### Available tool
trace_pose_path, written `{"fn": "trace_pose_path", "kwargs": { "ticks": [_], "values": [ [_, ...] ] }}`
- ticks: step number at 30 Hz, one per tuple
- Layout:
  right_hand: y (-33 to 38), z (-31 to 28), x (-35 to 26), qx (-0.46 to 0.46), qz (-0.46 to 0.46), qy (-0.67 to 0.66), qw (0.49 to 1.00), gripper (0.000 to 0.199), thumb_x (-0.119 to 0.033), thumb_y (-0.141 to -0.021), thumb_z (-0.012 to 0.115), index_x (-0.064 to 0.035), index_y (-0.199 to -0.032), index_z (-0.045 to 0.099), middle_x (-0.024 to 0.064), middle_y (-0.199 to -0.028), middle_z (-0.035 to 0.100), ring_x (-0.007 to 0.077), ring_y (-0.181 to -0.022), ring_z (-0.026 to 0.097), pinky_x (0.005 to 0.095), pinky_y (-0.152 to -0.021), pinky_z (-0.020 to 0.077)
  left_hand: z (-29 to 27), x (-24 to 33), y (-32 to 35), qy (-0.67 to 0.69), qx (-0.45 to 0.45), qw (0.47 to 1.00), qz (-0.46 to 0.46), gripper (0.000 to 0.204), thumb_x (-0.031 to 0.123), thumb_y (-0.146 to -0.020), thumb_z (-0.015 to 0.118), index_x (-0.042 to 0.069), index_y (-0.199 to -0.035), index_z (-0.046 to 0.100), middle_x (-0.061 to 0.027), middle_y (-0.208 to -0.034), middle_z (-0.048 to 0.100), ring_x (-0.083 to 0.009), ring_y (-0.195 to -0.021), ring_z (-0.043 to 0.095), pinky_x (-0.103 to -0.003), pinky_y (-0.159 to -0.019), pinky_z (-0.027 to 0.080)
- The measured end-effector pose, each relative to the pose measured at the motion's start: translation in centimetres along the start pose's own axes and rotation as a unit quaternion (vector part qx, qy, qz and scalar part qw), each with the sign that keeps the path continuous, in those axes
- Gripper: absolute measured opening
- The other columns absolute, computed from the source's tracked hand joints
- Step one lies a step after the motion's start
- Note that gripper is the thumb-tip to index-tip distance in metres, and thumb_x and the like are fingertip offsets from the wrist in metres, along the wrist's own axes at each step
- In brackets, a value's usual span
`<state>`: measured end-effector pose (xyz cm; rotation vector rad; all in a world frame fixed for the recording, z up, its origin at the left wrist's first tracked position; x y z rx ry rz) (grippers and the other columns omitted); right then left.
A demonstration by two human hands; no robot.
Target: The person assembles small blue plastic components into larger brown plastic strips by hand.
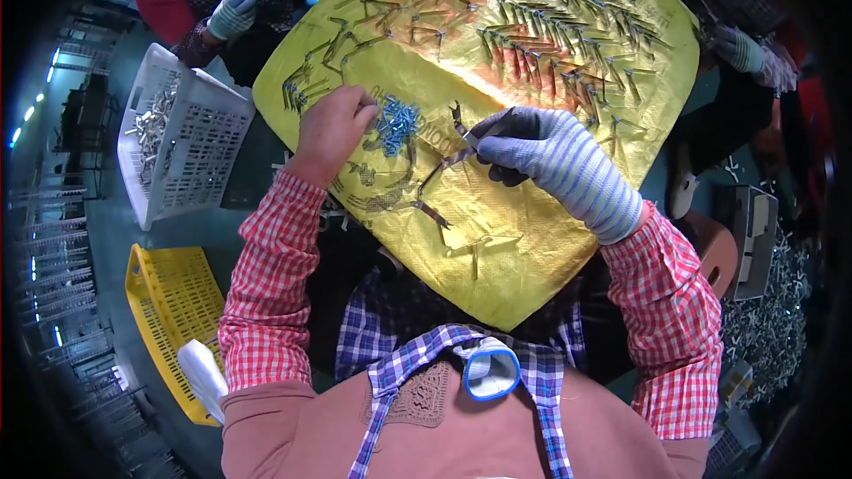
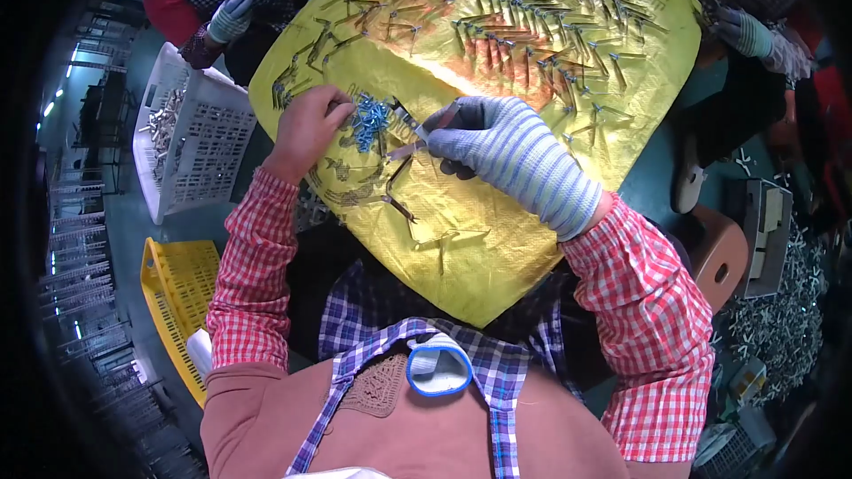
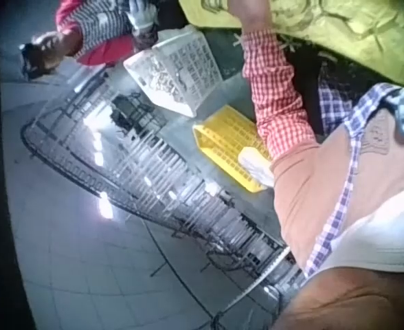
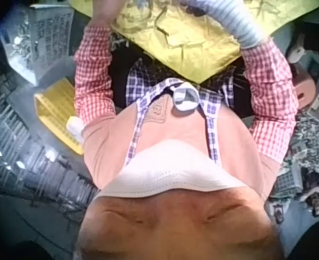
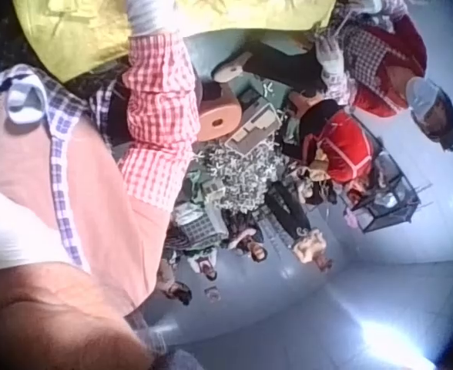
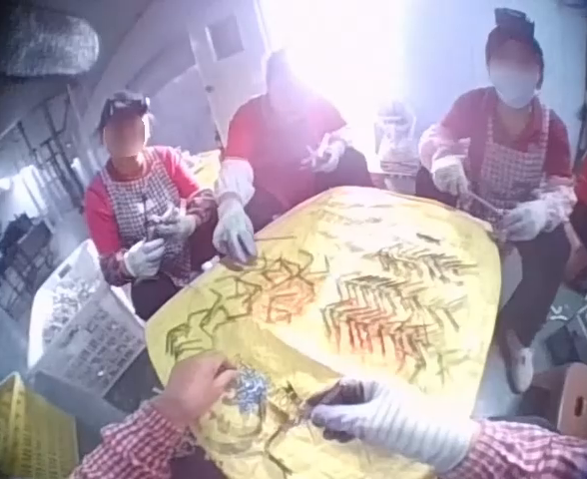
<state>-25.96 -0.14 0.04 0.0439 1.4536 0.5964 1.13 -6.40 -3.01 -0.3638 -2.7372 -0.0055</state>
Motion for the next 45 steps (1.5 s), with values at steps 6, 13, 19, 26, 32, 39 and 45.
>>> {"fn": "trace_pose_path", "kwargs": {
  "ticks": [6,13,19,26,32,39,45],
  "values": [
    [-0.8,-0.5,0.6,0.004,-0.038,0.018,0.999,0.025,-0.017,-0.090,0.073,-0.0008,-0.109,0.069,0.0013,-0.087,0.069,0.0077,-0.073,0.063,0.0223,-0.068,0.0528,-0.8,1.3,0.6,0.092,-0.004,0.995,-0.022,0.019,0.019,-0.090,0.068,0.000,-0.094,0.067,-0.0096,-0.083,0.068,-0.0192,-0.072,0.065,-0.031,-0.065,0.050],
    [-1.6,1.1,1.4,0.078,-0.112,0.113,0.984,0.020,-0.011,-0.089,0.073,0.0001,-0.106,0.068,0.0009,-0.087,0.069,0.0051,-0.075,0.060,0.0218,-0.067,0.0509,-0.9,6.5,2.9,0.492,-0.124,0.861,-0.044,0.020,0.016,-0.095,0.067,-0.003,-0.099,0.065,-0.0011,-0.080,0.065,-0.0054,-0.067,0.059,-0.019,-0.060,0.048],
    [-1.7,2.3,1.2,0.100,-0.183,0.147,0.967,0.022,-0.019,-0.086,0.072,-0.0020,-0.101,0.069,0.0122,-0.089,0.074,0.0213,-0.079,0.071,0.0335,-0.073,0.0552,-0.8,6.4,2.9,0.476,-0.099,0.872,-0.053,0.021,0.016,-0.093,0.070,-0.003,-0.100,0.064,0.0003,-0.077,0.064,-0.0041,-0.065,0.057,-0.019,-0.058,0.045],
    [-1.3,2.8,1.1,0.124,-0.207,0.152,0.958,0.020,-0.018,-0.085,0.071,-0.0034,-0.099,0.069,0.0133,-0.087,0.072,0.0253,-0.078,0.071,0.0351,-0.072,0.0551,-0.7,7.1,3.8,0.381,0.028,0.924,0.005,0.014,0.011,-0.089,0.072,-0.001,-0.092,0.066,0.0006,-0.070,0.061,-0.0035,-0.061,0.053,-0.021,-0.054,0.043],
    [-1.0,3.1,0.2,0.136,-0.218,0.188,0.948,0.018,-0.016,-0.085,0.071,-0.0044,-0.098,0.069,0.0128,-0.086,0.072,0.0264,-0.078,0.070,0.0360,-0.071,0.0548,-1.2,6.6,3.5,0.374,0.040,0.926,-0.006,0.015,0.011,-0.088,0.074,-0.001,-0.092,0.066,-0.0010,-0.073,0.061,-0.0045,-0.062,0.054,-0.022,-0.055,0.044],
    [-0.2,3.4,-1.2,0.160,-0.315,0.275,0.894,0.016,-0.014,-0.084,0.071,-0.0056,-0.097,0.068,0.0142,-0.084,0.069,0.0325,-0.076,0.068,0.0397,-0.069,0.0538,-1.3,7.1,3.4,0.390,0.041,0.920,-0.012,0.017,0.012,-0.088,0.074,-0.001,-0.094,0.066,-0.0027,-0.076,0.063,-0.0063,-0.065,0.058,-0.022,-0.057,0.046],
    [0.3,3.8,-1.9,0.149,-0.347,0.290,0.879,0.017,-0.013,-0.084,0.071,-0.0052,-0.097,0.067,0.0153,-0.086,0.067,0.0332,-0.077,0.066,0.0405,-0.068,0.0530,-1.7,7.1,3.7,0.417,0.029,0.908,-0.012,0.015,0.012,-0.091,0.071,-0.001,-0.094,0.065,-0.0056,-0.086,0.065,-0.0092,-0.076,0.062,-0.024,-0.067,0.050]
  ]
}}
Point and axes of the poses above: each hand's wrist, its own y-axis away from the middle knuckle, its own z-axis out of the palm, x = y × z, the point moved 3 cm from there along -y, towards the middle knuckle
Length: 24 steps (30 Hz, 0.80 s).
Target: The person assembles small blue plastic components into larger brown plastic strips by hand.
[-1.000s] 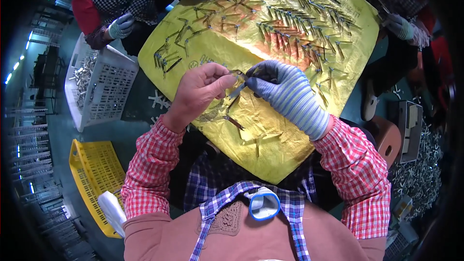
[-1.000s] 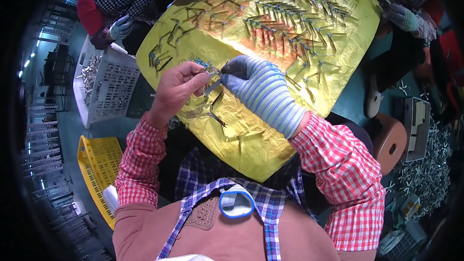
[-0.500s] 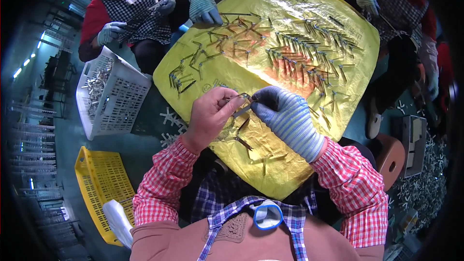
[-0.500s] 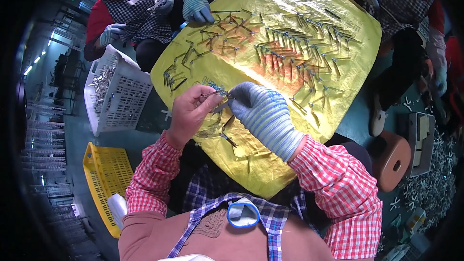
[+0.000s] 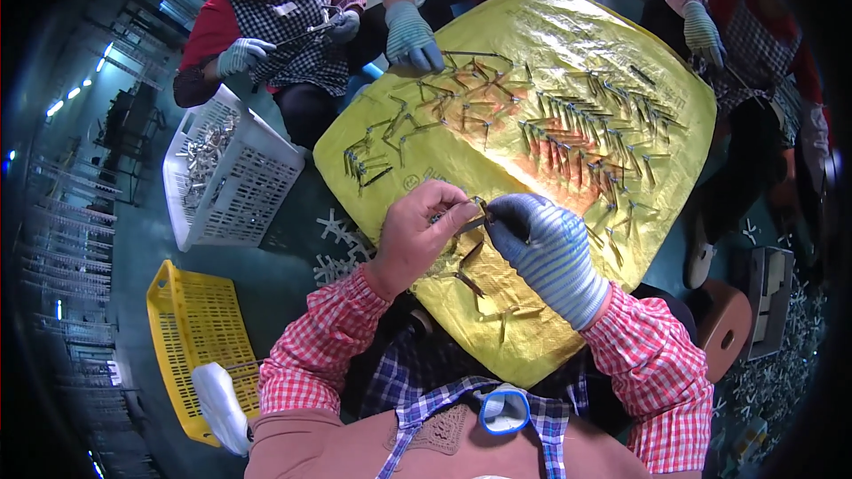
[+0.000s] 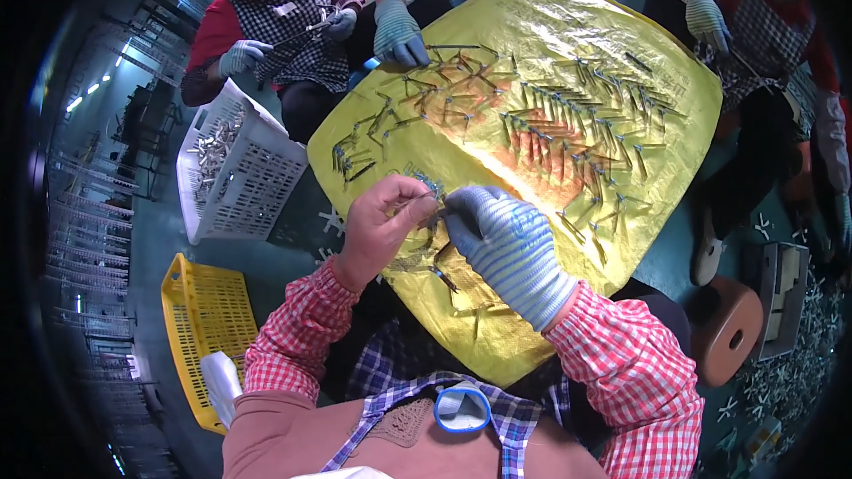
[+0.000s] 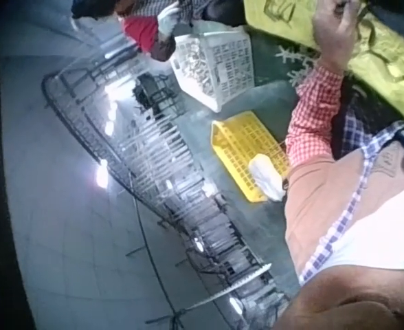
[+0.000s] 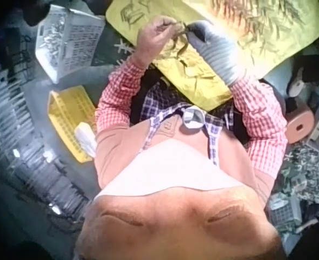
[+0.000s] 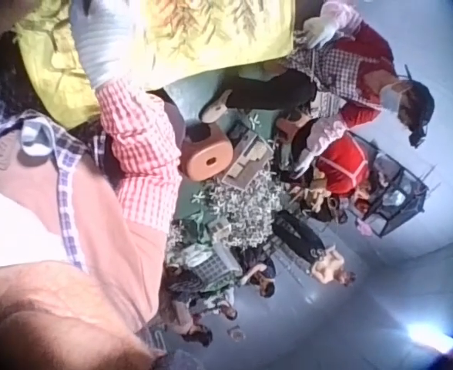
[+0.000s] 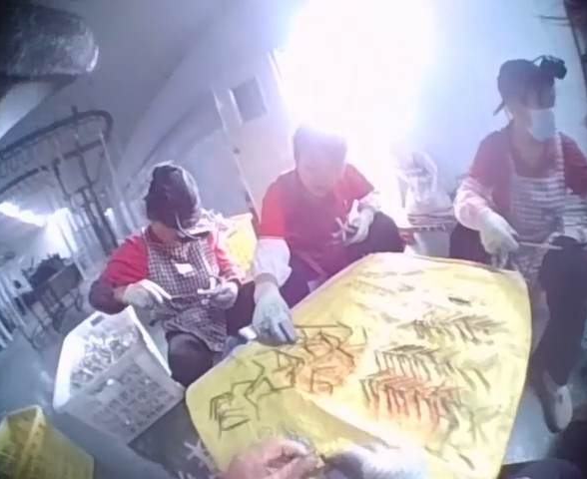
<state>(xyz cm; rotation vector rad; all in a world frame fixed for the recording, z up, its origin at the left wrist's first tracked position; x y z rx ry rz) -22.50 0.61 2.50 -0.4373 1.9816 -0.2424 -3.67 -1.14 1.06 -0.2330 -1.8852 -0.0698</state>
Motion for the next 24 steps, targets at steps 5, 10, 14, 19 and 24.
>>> {"fn": "trace_pose_path", "kwargs": {
  "ticks": [5,10,14,19,24],
  "values": [
    [0.3,0.3,0.1,-0.003,0.039,-0.055,0.998,0.017,-0.011,-0.084,0.071,-0.0041,-0.099,0.069,0.0156,-0.088,0.069,0.0306,-0.078,0.068,0.0370,-0.069,0.0541,0.8,-0.5,0.2,0.155,0.037,0.986,0.036,0.018,0.011,-0.092,0.070,-0.001,-0.102,0.062,-0.0055,-0.090,0.067,-0.0097,-0.085,0.065,-0.024,-0.076,0.053],
    [0.7,1.0,0.9,-0.010,0.090,-0.147,0.985,0.015,-0.009,-0.085,0.072,-0.0018,-0.098,0.070,0.0147,-0.084,0.070,0.0232,-0.073,0.069,0.0324,-0.069,0.0546,0.8,0.4,0.5,0.120,0.008,0.992,0.025,0.019,0.009,-0.093,0.068,-0.002,-0.107,0.062,-0.0074,-0.093,0.071,-0.0104,-0.086,0.067,-0.024,-0.073,0.054],
    [0.7,0.9,0.7,-0.028,0.150,-0.206,0.967,0.017,-0.007,-0.086,0.072,0.0002,-0.101,0.069,0.0099,-0.086,0.072,0.0127,-0.077,0.068,0.0279,-0.070,0.0548,0.5,1.0,0.6,0.068,-0.015,0.998,0.012,0.020,0.004,-0.094,0.064,-0.003,-0.113,0.060,-0.0078,-0.099,0.068,-0.0112,-0.092,0.066,-0.024,-0.079,0.055],
    [0.5,0.6,0.0,-0.036,0.135,-0.205,0.969,0.017,-0.006,-0.086,0.072,0.0007,-0.102,0.069,0.0085,-0.087,0.072,0.0108,-0.078,0.067,0.0269,-0.071,0.0548,0.2,0.2,0.5,0.128,-0.051,0.990,-0.014,0.023,0.000,-0.095,0.061,-0.004,-0.118,0.058,-0.0087,-0.106,0.066,-0.0125,-0.098,0.065,-0.025,-0.088,0.056],
    [0.5,0.3,-0.2,-0.041,0.117,-0.190,0.974,0.018,-0.007,-0.086,0.073,-0.0001,-0.102,0.069,0.0087,-0.088,0.073,0.0104,-0.078,0.067,0.0268,-0.069,0.0546,-0.4,1.6,0.7,0.037,-0.058,0.998,-0.006,0.020,0.000,-0.093,0.065,-0.003,-0.112,0.063,-0.0069,-0.102,0.068,-0.0114,-0.095,0.065,-0.024,-0.085,0.055]
  ]
}}
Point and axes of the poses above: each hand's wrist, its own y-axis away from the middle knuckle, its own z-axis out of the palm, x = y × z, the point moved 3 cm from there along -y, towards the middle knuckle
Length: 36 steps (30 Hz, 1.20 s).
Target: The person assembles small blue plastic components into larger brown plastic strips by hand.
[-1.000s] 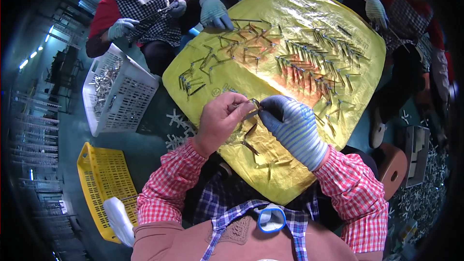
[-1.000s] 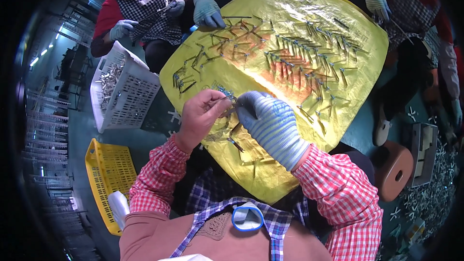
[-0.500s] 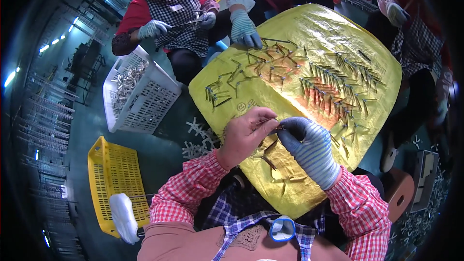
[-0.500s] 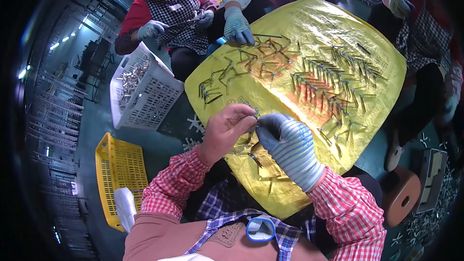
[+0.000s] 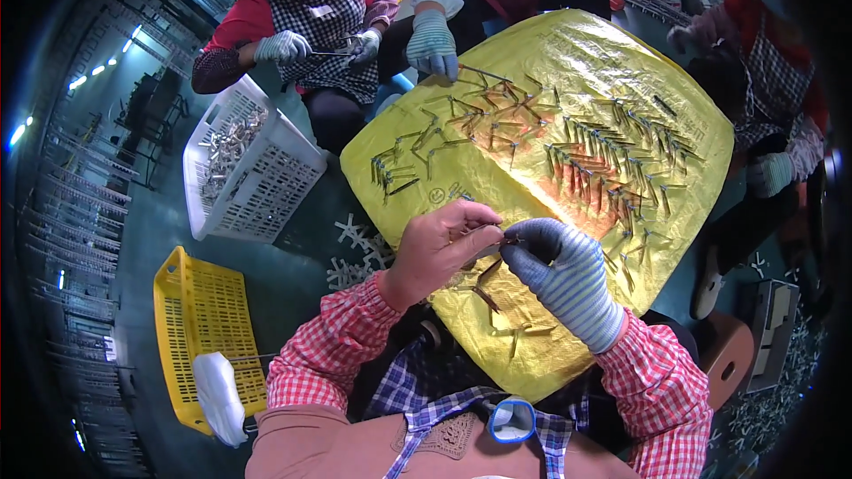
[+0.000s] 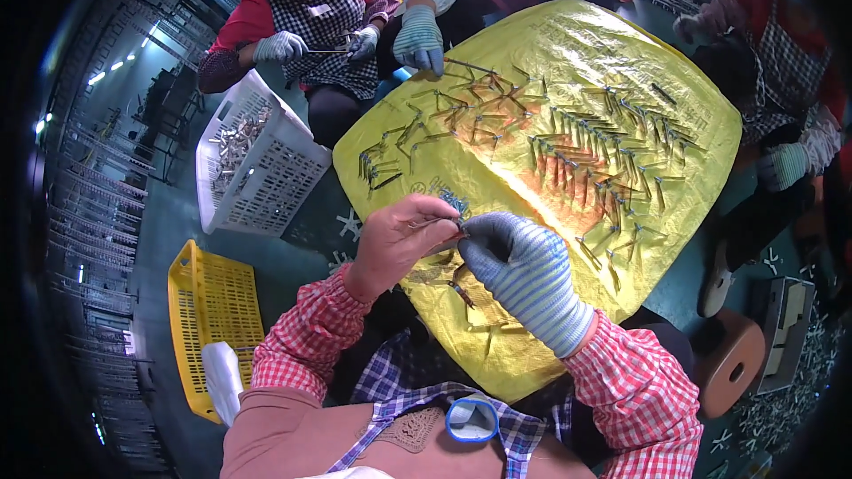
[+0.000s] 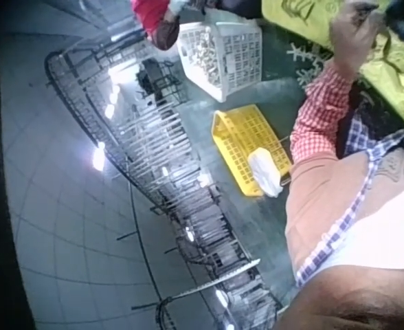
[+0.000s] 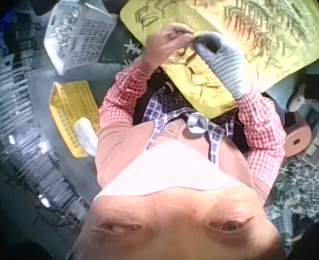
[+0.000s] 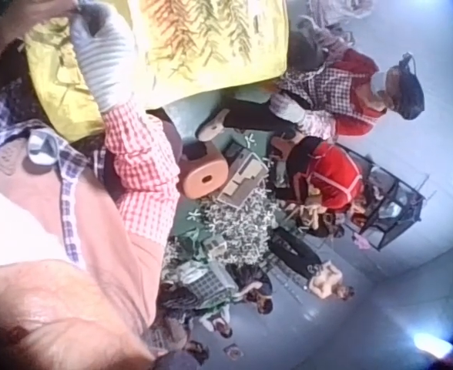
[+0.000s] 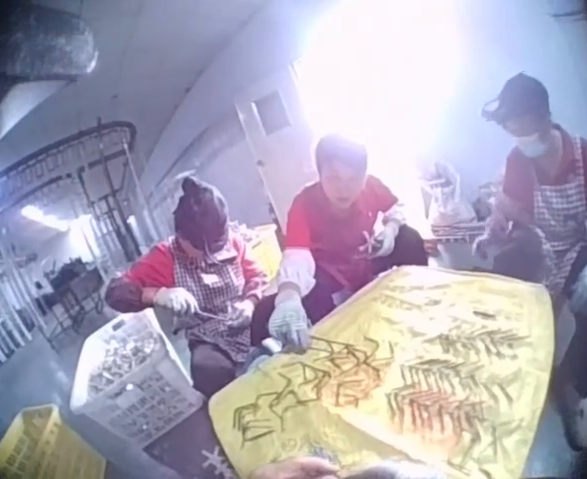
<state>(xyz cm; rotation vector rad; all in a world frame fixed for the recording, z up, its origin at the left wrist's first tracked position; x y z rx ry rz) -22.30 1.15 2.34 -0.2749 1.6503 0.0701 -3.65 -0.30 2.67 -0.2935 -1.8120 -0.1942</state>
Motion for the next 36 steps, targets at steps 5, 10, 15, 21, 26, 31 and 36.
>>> {"fn": "trace_pose_path", "kwargs": {
  "ticks": [5,10,15,21,26,31,36],
  "values": [
    [0.4,0.1,-0.9,-0.001,-0.062,0.093,0.994,0.017,-0.011,-0.084,0.074,-0.0063,-0.099,0.070,0.0136,-0.083,0.069,0.0258,-0.072,0.068,0.0325,-0.066,0.0546,-0.4,1.9,0.3,-0.096,0.004,0.992,0.084,0.016,-0.001,-0.088,0.070,-0.002,-0.104,0.068,-0.0083,-0.097,0.070,-0.0123,-0.088,0.068,-0.024,-0.077,0.055],
    [0.8,0.4,-1.1,-0.029,-0.003,0.027,0.999,0.017,-0.012,-0.086,0.073,-0.0052,-0.102,0.069,0.0086,-0.078,0.069,0.0152,-0.068,0.066,0.0300,-0.063,0.0536,-1.0,3.0,0.6,-0.160,-0.014,0.976,0.146,0.018,-0.002,-0.084,0.072,-0.001,-0.102,0.070,-0.0109,-0.092,0.072,-0.0155,-0.081,0.070,-0.025,-0.072,0.055],
    [1.1,0.4,-1.3,-0.029,-0.022,0.030,0.999,0.017,-0.012,-0.087,0.073,-0.0050,-0.101,0.069,0.0059,-0.074,0.067,0.0124,-0.065,0.065,0.0295,-0.060,0.0529,-0.7,3.1,0.7,-0.144,-0.027,0.978,0.145,0.018,-0.004,-0.086,0.069,-0.003,-0.103,0.069,-0.0105,-0.093,0.071,-0.0140,-0.082,0.069,-0.025,-0.073,0.055],
    [0.9,0.1,-1.2,-0.023,-0.083,0.051,0.995,0.016,-0.016,-0.087,0.072,-0.0055,-0.099,0.069,0.0047,-0.072,0.067,0.0120,-0.063,0.063,0.0289,-0.058,0.0517,-0.2,1.7,0.5,0.037,-0.023,0.999,0.027,0.015,-0.006,-0.090,0.064,-0.003,-0.105,0.067,-0.0072,-0.095,0.068,-0.0123,-0.083,0.066,-0.025,-0.074,0.055],
    [1.1,0.3,-0.9,-0.066,0.070,-0.080,0.992,0.017,-0.017,-0.090,0.071,-0.0019,-0.097,0.069,0.0047,-0.077,0.068,0.0081,-0.068,0.062,0.0256,-0.061,0.0506,-0.1,1.1,0.2,0.128,-0.069,0.989,0.026,0.014,0.000,-0.097,0.058,-0.003,-0.111,0.063,-0.0054,-0.092,0.067,-0.0107,-0.082,0.064,-0.024,-0.075,0.053],
    [0.7,0.1,-0.8,-0.065,0.155,-0.197,0.966,0.020,-0.017,-0.090,0.072,0.0005,-0.100,0.068,0.0035,-0.083,0.070,0.0062,-0.074,0.062,0.0243,-0.066,0.0515,0.7,0.6,-0.1,0.140,-0.049,0.989,0.001,0.015,0.002,-0.099,0.056,-0.002,-0.112,0.062,-0.0043,-0.091,0.066,-0.0089,-0.082,0.062,-0.022,-0.074,0.052],
    [1.1,0.4,0.3,-0.073,0.162,-0.223,0.959,0.020,-0.013,-0.088,0.073,0.0006,-0.102,0.068,0.0036,-0.086,0.070,0.0059,-0.076,0.062,0.0235,-0.069,0.0522,1.5,-0.5,0.0,0.135,-0.037,0.990,0.007,0.014,0.001,-0.099,0.056,-0.002,-0.111,0.062,-0.0044,-0.096,0.066,-0.0080,-0.086,0.061,-0.022,-0.077,0.050]
  ]
}}
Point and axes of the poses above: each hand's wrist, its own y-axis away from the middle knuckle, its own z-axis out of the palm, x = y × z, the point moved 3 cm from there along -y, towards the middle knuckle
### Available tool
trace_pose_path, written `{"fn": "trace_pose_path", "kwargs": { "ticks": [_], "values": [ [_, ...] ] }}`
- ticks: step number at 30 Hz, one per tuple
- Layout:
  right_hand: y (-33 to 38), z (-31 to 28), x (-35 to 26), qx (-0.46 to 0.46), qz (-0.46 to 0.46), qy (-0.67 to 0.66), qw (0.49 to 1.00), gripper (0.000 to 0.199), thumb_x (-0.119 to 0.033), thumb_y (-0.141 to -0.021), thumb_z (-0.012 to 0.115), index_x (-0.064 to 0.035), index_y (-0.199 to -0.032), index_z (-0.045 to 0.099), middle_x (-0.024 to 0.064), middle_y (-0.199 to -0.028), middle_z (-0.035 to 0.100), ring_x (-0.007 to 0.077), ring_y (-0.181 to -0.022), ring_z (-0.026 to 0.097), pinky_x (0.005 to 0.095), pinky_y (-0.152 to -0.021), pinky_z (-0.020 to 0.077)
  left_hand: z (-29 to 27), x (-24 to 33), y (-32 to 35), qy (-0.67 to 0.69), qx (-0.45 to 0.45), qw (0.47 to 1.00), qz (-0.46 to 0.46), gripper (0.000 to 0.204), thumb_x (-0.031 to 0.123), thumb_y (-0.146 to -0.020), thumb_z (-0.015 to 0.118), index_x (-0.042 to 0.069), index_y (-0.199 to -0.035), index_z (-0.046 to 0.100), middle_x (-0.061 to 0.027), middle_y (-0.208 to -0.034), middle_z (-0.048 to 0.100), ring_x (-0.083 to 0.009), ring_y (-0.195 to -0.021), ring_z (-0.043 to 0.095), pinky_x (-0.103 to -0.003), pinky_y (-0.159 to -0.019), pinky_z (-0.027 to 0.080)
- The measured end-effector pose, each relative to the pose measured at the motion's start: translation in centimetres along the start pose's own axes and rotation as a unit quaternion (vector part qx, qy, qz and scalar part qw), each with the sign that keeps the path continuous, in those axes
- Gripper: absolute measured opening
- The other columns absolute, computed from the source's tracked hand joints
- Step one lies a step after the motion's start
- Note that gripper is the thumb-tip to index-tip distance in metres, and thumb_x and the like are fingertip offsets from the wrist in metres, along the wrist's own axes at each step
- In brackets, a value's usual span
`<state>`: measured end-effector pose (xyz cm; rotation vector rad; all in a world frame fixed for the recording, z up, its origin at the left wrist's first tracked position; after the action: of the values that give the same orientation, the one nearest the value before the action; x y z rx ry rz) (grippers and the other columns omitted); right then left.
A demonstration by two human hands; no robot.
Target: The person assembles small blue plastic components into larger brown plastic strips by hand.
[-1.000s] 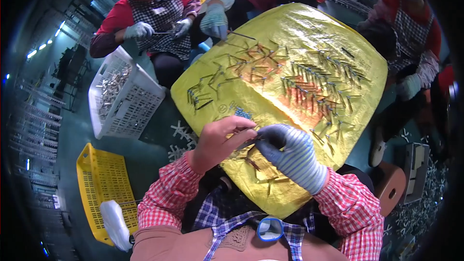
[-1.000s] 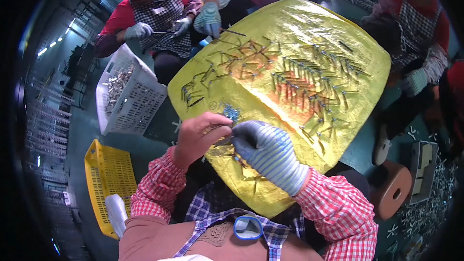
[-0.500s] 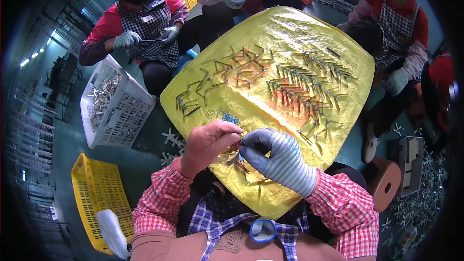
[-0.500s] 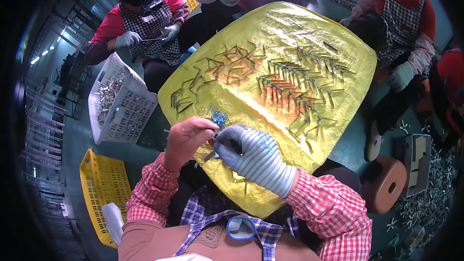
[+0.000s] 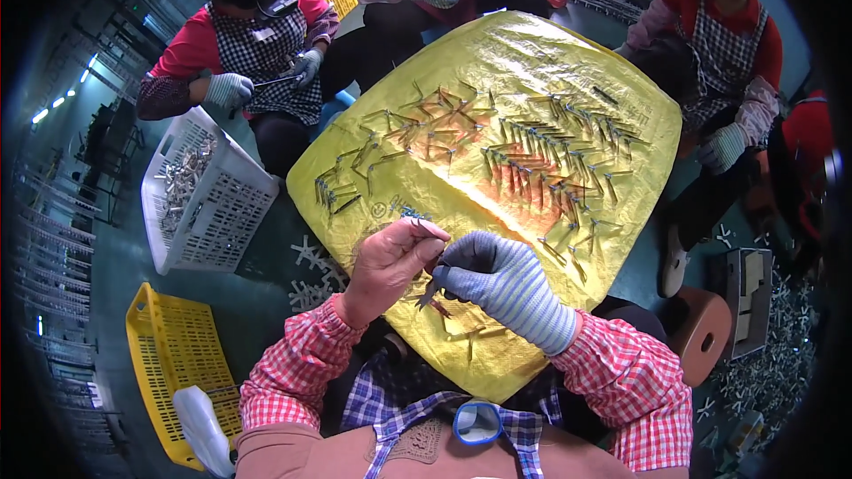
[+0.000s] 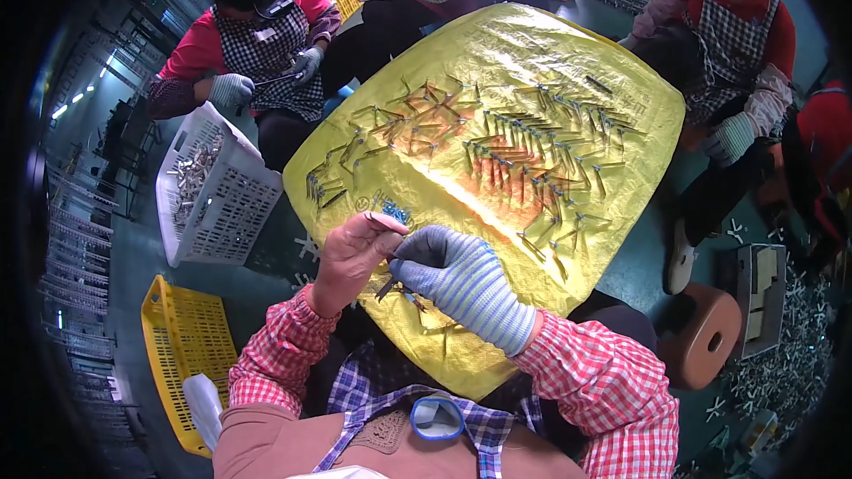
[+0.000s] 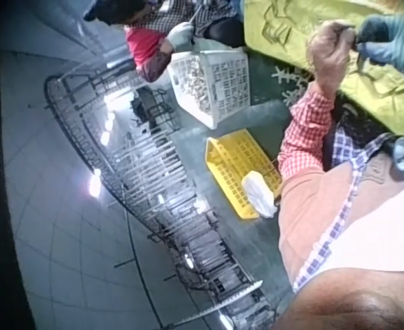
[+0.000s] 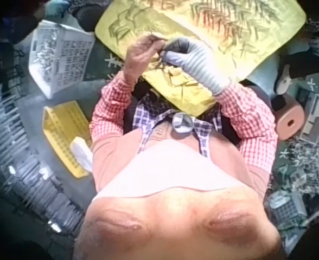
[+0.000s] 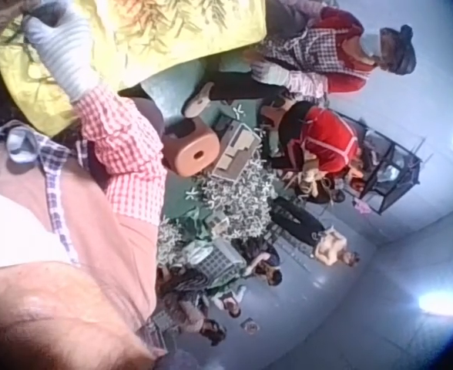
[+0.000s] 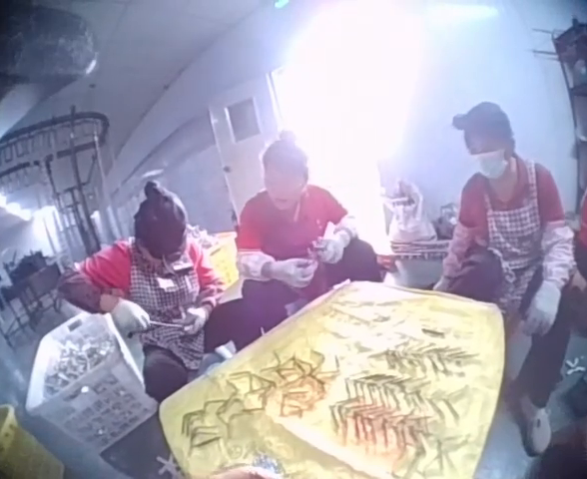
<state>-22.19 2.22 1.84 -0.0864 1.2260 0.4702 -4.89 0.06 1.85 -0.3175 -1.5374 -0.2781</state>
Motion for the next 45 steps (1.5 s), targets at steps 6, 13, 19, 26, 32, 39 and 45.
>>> {"fn": "trace_pose_path", "kwargs": {
  "ticks": [6,13,19,26,32,39,45],
  "values": [
    [-0.1,-0.3,0.2,-0.005,0.016,0.050,0.999,0.020,-0.011,-0.088,0.074,0.0012,-0.103,0.068,0.0034,-0.088,0.070,0.0064,-0.079,0.063,0.0238,-0.071,0.0535,0.3,-1.3,0.1,0.102,0.019,0.994,-0.035,0.015,0.002,-0.098,0.057,-0.002,-0.113,0.062,-0.0048,-0.100,0.067,-0.0082,-0.088,0.062,-0.023,-0.077,0.051],
    [0.1,-0.9,-0.1,0.001,-0.010,0.031,0.999,0.019,-0.007,-0.089,0.072,0.0017,-0.105,0.067,0.0057,-0.091,0.072,0.0089,-0.081,0.066,0.0235,-0.073,0.0539,0.5,-0.7,-0.3,0.097,-0.004,0.994,-0.054,0.017,-0.001,-0.096,0.059,-0.003,-0.112,0.064,-0.0072,-0.109,0.068,-0.0122,-0.101,0.064,-0.026,-0.089,0.052],
    [0.1,-0.9,-1.4,0.040,0.022,0.069,0.997,0.020,-0.010,-0.089,0.073,0.0010,-0.105,0.071,0.0043,-0.091,0.072,0.0081,-0.082,0.065,0.0228,-0.075,0.0522,-7.2,2.9,-2.3,-0.088,0.126,0.988,0.003,0.021,0.004,-0.092,0.062,0.000,-0.111,0.068,-0.0055,-0.099,0.070,-0.0120,-0.091,0.065,-0.027,-0.085,0.052],
    [-0.3,-1.8,-1.5,0.039,-0.038,0.214,0.975,0.021,-0.011,-0.090,0.071,0.0016,-0.107,0.071,0.0019,-0.093,0.070,0.0077,-0.083,0.063,0.0231,-0.077,0.0496,-26.3,-5.7,-3.0,-0.485,0.316,0.814,-0.042,0.022,0.018,-0.085,0.068,0.007,-0.104,0.074,-0.0097,-0.090,0.074,-0.0217,-0.082,0.072,-0.033,-0.074,0.055],
    [-0.2,-3.0,-0.7,0.078,-0.018,0.101,0.992,0.023,-0.006,-0.090,0.071,0.0021,-0.111,0.067,0.0022,-0.092,0.070,0.0072,-0.082,0.062,0.0228,-0.076,0.0504,-24.9,-6.5,-4.4,-0.570,0.344,0.740,-0.098,0.017,0.022,-0.085,0.065,0.012,-0.095,0.074,-0.0100,-0.088,0.073,-0.0299,-0.085,0.070,-0.039,-0.076,0.055],
    [-0.2,-3.0,-1.2,0.082,-0.042,0.149,0.984,0.020,-0.010,-0.090,0.073,0.0030,-0.104,0.069,0.0001,-0.088,0.070,0.0038,-0.079,0.059,0.0212,-0.071,0.0494,-22.4,-4.6,-4.3,-0.642,0.325,0.692,-0.051,0.021,0.021,-0.084,0.067,0.010,-0.102,0.072,-0.0109,-0.097,0.071,-0.0291,-0.089,0.069,-0.038,-0.078,0.054],
    [-0.3,-2.8,-1.0,0.081,-0.048,0.148,0.985,0.019,-0.011,-0.089,0.073,0.0014,-0.102,0.070,-0.0008,-0.084,0.069,0.0027,-0.074,0.057,0.0208,-0.066,0.0481,-12.0,-3.2,-4.6,-0.407,0.078,0.909,0.037,0.016,0.009,-0.083,0.069,0.003,-0.098,0.069,-0.0099,-0.094,0.069,-0.0252,-0.082,0.069,-0.033,-0.075,0.054]
  ]
}}
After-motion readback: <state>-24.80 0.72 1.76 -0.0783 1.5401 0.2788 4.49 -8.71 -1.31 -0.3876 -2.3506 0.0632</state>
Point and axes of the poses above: each hand's wrist, its own y-axis away from the middle knuckle, its own z-axis out of the palm, x = y × z, the point moved 3 cm from there along -y, towards the middle knuckle
